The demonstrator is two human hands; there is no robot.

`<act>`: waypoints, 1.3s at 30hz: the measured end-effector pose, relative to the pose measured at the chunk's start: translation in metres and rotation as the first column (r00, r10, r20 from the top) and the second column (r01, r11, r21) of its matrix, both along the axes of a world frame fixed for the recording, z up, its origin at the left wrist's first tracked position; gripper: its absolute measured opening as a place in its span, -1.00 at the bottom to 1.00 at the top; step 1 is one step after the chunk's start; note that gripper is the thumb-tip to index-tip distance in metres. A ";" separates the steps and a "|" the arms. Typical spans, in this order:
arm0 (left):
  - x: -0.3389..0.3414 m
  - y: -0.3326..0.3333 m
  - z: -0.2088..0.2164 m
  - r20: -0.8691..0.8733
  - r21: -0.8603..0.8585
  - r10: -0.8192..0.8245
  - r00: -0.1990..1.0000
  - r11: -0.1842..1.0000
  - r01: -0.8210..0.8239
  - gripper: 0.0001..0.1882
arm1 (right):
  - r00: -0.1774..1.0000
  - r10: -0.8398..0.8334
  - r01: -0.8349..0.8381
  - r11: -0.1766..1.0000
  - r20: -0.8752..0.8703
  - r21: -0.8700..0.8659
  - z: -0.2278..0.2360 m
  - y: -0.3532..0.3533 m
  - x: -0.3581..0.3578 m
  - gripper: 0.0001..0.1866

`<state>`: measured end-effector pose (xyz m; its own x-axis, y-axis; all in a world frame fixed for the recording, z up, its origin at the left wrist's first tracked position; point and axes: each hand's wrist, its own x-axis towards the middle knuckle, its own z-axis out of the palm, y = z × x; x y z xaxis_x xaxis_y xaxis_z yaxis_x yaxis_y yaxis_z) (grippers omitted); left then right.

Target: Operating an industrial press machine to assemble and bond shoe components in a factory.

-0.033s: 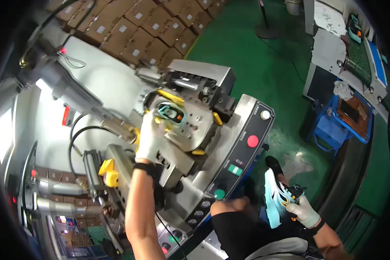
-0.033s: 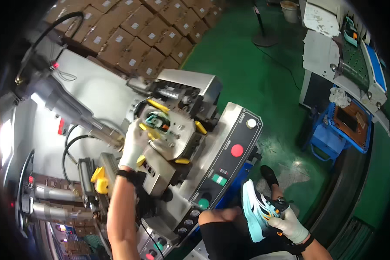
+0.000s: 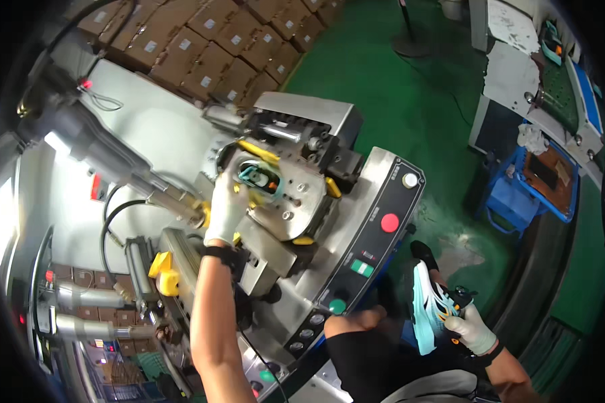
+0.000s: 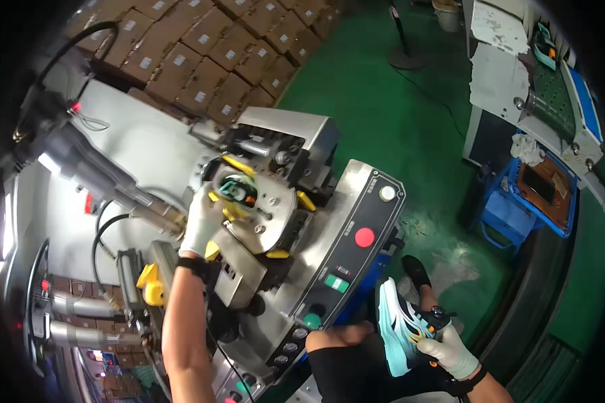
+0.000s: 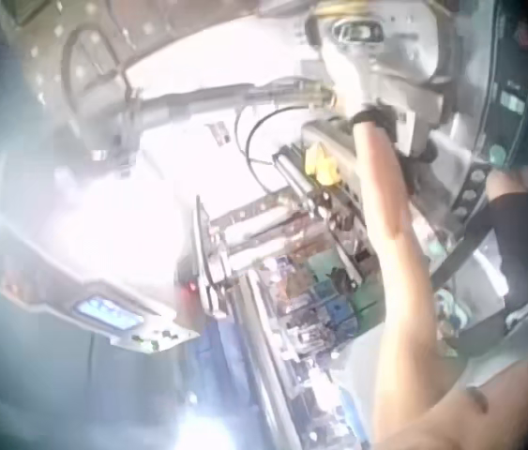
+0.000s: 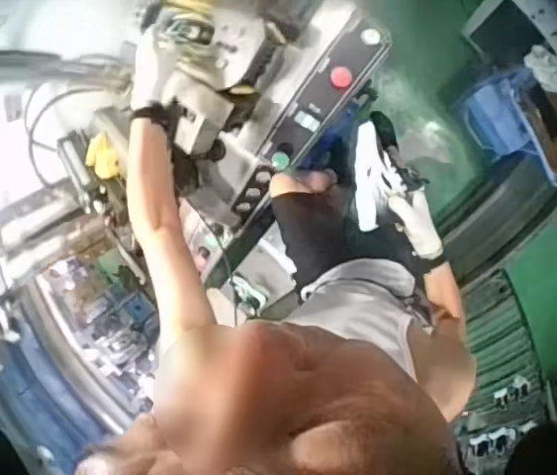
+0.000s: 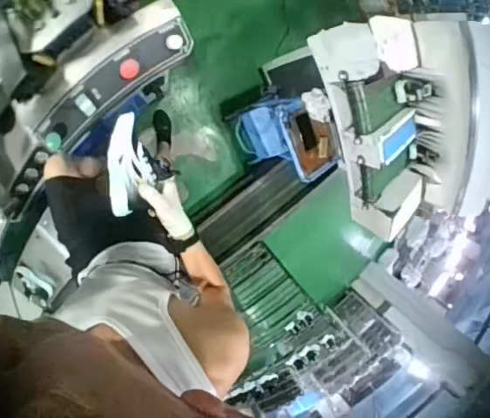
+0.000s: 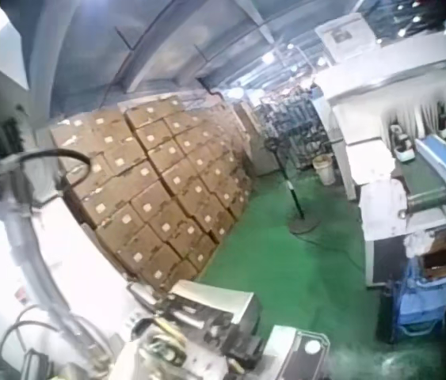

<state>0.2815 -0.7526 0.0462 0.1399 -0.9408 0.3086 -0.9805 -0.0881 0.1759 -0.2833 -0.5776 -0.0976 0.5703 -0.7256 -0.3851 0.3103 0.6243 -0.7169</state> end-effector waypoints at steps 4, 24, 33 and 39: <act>0.057 -0.065 -0.042 -0.016 0.208 0.128 0.992 0.971 -0.122 -0.47 | 0.995 -0.058 0.049 0.992 0.076 0.113 -0.008 -0.023 0.002 0.28; -0.165 0.239 0.147 0.112 -0.018 -0.335 0.936 0.941 0.339 -0.60 | 0.967 -0.255 0.249 0.915 0.022 -0.317 0.052 -0.012 0.064 -0.27; -0.229 0.473 -0.052 -0.573 0.209 -0.200 0.795 0.902 0.378 -0.42 | 0.981 0.036 -0.172 0.603 -0.189 -0.779 0.194 -0.190 0.286 -0.48; -0.215 0.490 -0.068 -0.724 0.280 -0.084 0.685 0.871 0.404 -0.59 | 0.724 0.013 -0.647 0.361 -0.690 -0.672 0.159 -0.322 0.459 -0.58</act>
<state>0.0662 -0.2623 -0.0213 -0.0966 -0.9806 -0.1703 -0.6000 -0.0792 0.7961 0.1760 -0.8997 0.0616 0.7895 -0.6136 -0.0097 -0.3513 -0.4390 -0.8269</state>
